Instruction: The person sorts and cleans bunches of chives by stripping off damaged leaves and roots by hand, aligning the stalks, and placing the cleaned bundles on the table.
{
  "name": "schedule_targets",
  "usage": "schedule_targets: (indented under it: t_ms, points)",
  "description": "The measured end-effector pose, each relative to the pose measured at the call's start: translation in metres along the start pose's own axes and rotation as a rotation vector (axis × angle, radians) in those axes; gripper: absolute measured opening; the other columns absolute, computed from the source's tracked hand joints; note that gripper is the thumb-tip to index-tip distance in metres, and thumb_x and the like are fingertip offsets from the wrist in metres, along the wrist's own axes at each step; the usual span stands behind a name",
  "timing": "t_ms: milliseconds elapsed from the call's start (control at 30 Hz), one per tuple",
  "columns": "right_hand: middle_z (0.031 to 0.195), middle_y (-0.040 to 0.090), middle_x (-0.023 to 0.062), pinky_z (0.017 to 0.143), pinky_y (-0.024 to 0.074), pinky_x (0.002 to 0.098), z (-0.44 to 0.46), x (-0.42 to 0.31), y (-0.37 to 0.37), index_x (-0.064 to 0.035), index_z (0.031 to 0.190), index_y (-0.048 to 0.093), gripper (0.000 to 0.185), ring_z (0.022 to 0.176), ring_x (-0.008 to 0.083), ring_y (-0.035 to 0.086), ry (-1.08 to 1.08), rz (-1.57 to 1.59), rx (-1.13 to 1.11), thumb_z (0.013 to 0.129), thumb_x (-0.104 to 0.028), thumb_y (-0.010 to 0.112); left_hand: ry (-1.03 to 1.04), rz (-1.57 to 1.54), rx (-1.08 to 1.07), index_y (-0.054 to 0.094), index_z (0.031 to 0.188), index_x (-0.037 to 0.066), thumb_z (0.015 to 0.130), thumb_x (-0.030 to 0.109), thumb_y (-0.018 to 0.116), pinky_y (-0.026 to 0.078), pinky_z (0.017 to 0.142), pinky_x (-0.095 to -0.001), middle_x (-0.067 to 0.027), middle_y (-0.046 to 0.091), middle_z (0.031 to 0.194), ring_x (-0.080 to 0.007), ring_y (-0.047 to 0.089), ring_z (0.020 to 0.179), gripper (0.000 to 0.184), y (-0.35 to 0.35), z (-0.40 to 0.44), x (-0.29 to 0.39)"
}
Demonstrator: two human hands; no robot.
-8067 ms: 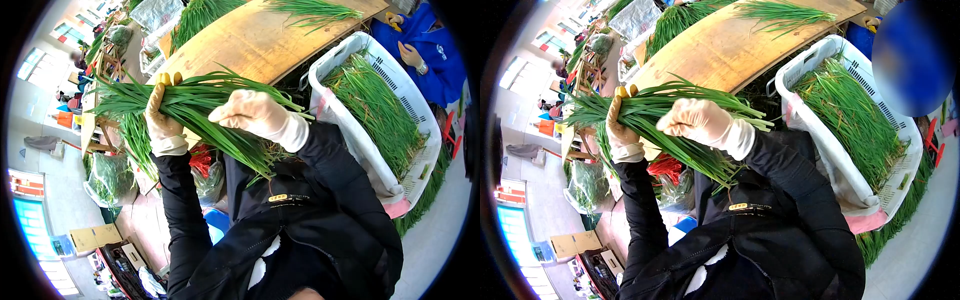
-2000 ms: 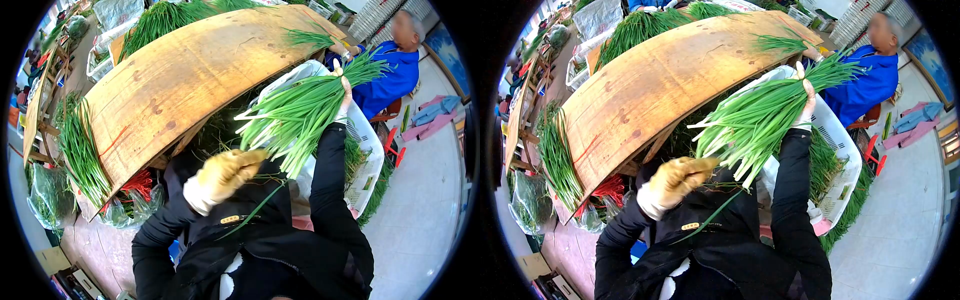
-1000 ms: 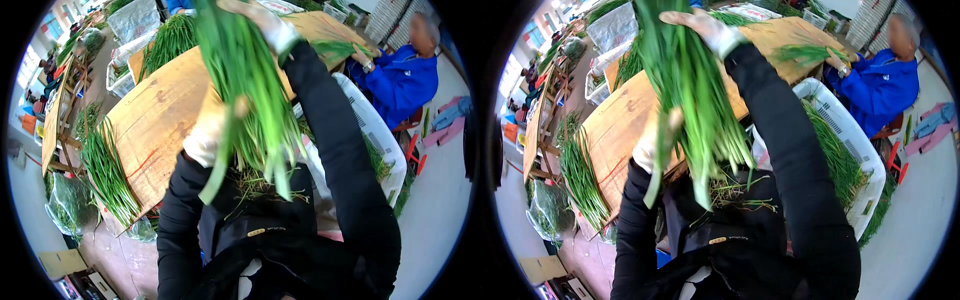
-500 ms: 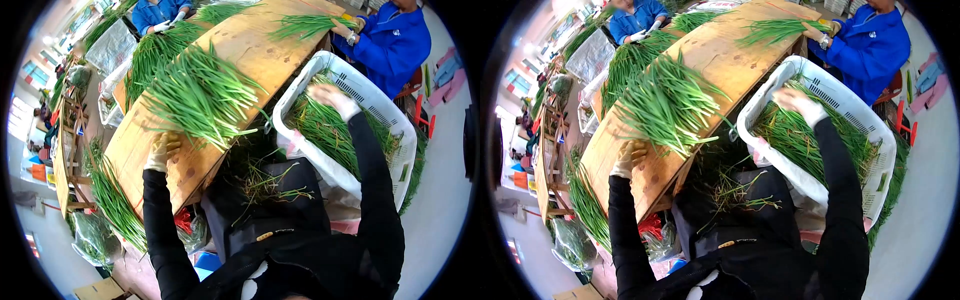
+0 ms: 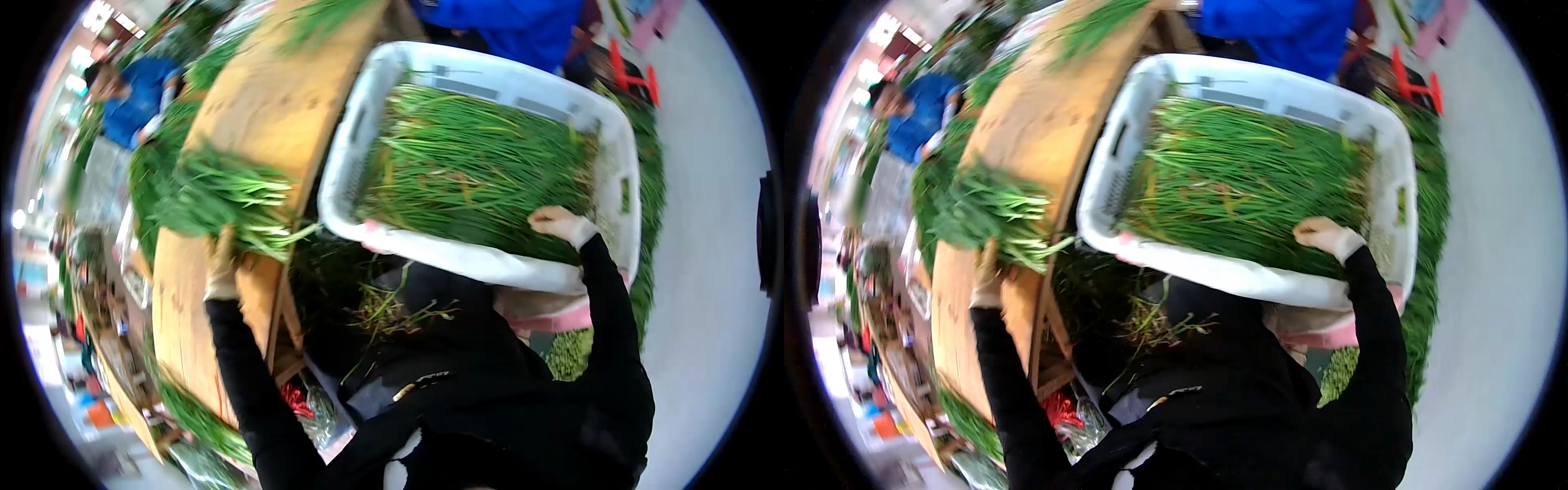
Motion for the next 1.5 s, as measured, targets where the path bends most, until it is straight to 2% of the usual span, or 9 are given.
schedule_targets:
  t_ms: [233, 367, 567, 733, 900, 1000, 1133, 1267, 1500]
  points:
    - [0.106, 0.055, 0.0166, 0.085, 0.0401, 0.0335, -0.009, 0.022, -0.058, -0.0017, 0.108, 0.052, 0.055, 0.100, 0.0281, 0.052, 0.238, -0.393, -0.081, 0.065, -0.032, 0.067, -0.109, 0.309, 0.256, 0.033, 0.124, 0.010, 0.082, 0.028, 0.054, 0.042, 0.070, -0.0228, -0.0069, 0.050, 0.108, -0.0147, 0.052, 0.085, 0.050, -0.042, -0.065, 0.011]
    - [0.125, 0.037, 0.0244, 0.095, 0.0329, 0.0350, 0.003, -0.024, -0.044, -0.0043, 0.131, 0.024, 0.094, 0.115, 0.0318, 0.039, 0.107, -0.512, -0.161, 0.057, -0.041, 0.070, 0.213, 0.551, 0.195, 0.046, 0.111, 0.005, 0.087, 0.019, 0.048, 0.039, 0.060, -0.0225, -0.0017, 0.044, 0.078, -0.0085, 0.041, 0.067, 0.028, -0.002, -0.106, 0.056]
    - [0.132, 0.028, 0.0194, 0.101, 0.0248, 0.0374, 0.093, -0.099, -0.035, -0.0004, 0.132, 0.017, 0.089, 0.120, 0.0317, 0.030, -0.187, -0.548, 0.203, 0.068, -0.043, 0.062, 0.652, 0.709, -0.251, 0.056, 0.096, 0.002, 0.085, 0.015, 0.048, 0.045, 0.069, -0.0278, -0.0097, 0.060, 0.078, -0.0204, 0.057, 0.071, 0.019, 0.243, -0.140, 0.076]
    - [0.138, 0.017, 0.0184, 0.104, 0.0164, 0.0359, 0.166, -0.142, -0.020, 0.0009, 0.133, 0.010, 0.093, 0.127, 0.0286, 0.020, -0.226, -0.670, 0.256, 0.070, -0.049, 0.057, 0.750, 0.987, -0.400, 0.058, 0.083, 0.009, 0.078, 0.015, 0.049, 0.043, 0.070, -0.0361, -0.0073, 0.058, 0.072, -0.0246, 0.055, 0.068, 0.013, 0.312, -0.102, 0.003]
    - [0.137, 0.019, 0.0177, 0.104, 0.0155, 0.0375, 0.205, -0.183, -0.011, 0.0029, 0.132, 0.011, 0.105, 0.127, 0.0280, 0.019, -0.340, -0.517, 0.269, 0.062, -0.057, 0.062, 0.828, 1.092, -0.392, 0.056, 0.074, 0.014, 0.075, 0.017, 0.044, 0.042, 0.069, -0.0358, -0.0024, 0.056, 0.072, -0.0231, 0.054, 0.066, 0.012, 0.322, -0.104, 0.009]
    - [0.137, 0.020, 0.0168, 0.103, 0.0174, 0.0390, 0.228, -0.173, -0.004, 0.0017, 0.133, 0.009, 0.114, 0.125, 0.0275, 0.022, -0.076, -0.611, 0.017, 0.055, -0.059, 0.066, 0.820, 1.106, -0.359, 0.054, 0.066, 0.011, 0.082, 0.019, 0.035, 0.042, 0.071, -0.0370, 0.0000, 0.058, 0.067, -0.0229, 0.054, 0.063, 0.026, 0.316, -0.099, -0.004]
    - [0.118, 0.045, 0.0136, 0.088, 0.0386, 0.0338, 0.238, -0.176, -0.004, 0.0003, 0.129, 0.025, 0.097, 0.107, 0.0266, 0.045, -0.101, -0.680, -0.007, 0.059, -0.053, 0.067, 0.784, 1.085, -0.353, 0.052, 0.064, 0.011, 0.081, 0.018, 0.035, 0.042, 0.070, -0.0348, 0.0004, 0.058, 0.069, -0.0214, 0.055, 0.065, 0.026, 0.316, -0.097, -0.001]
    - [0.115, 0.047, 0.0148, 0.086, 0.0397, 0.0382, 0.248, -0.154, 0.000, -0.0011, 0.111, 0.049, 0.069, 0.108, 0.0263, 0.045, -0.039, -0.559, -0.011, 0.062, -0.047, 0.065, 0.785, 1.059, -0.349, 0.054, 0.068, 0.013, 0.079, 0.017, 0.040, 0.041, 0.066, -0.0358, -0.0009, 0.056, 0.068, -0.0225, 0.054, 0.064, 0.019, 0.314, -0.096, -0.001]
    - [0.107, 0.048, 0.0159, 0.079, 0.0421, 0.0387, 0.220, -0.157, 0.007, -0.0044, 0.125, 0.034, 0.076, 0.101, 0.0274, 0.047, -0.045, -0.512, 0.079, 0.069, -0.047, 0.063, 0.805, 1.073, -0.368, 0.055, 0.071, 0.014, 0.074, 0.017, 0.046, 0.041, 0.065, -0.0369, -0.0004, 0.054, 0.068, -0.0241, 0.052, 0.065, 0.010, 0.317, -0.098, 0.004]
Point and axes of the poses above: each hand's wrist, its own z-axis towards the middle knuckle, its own y-axis out of the palm, x = y × z, the point moved 9 cm from there along z, towards the middle knuckle
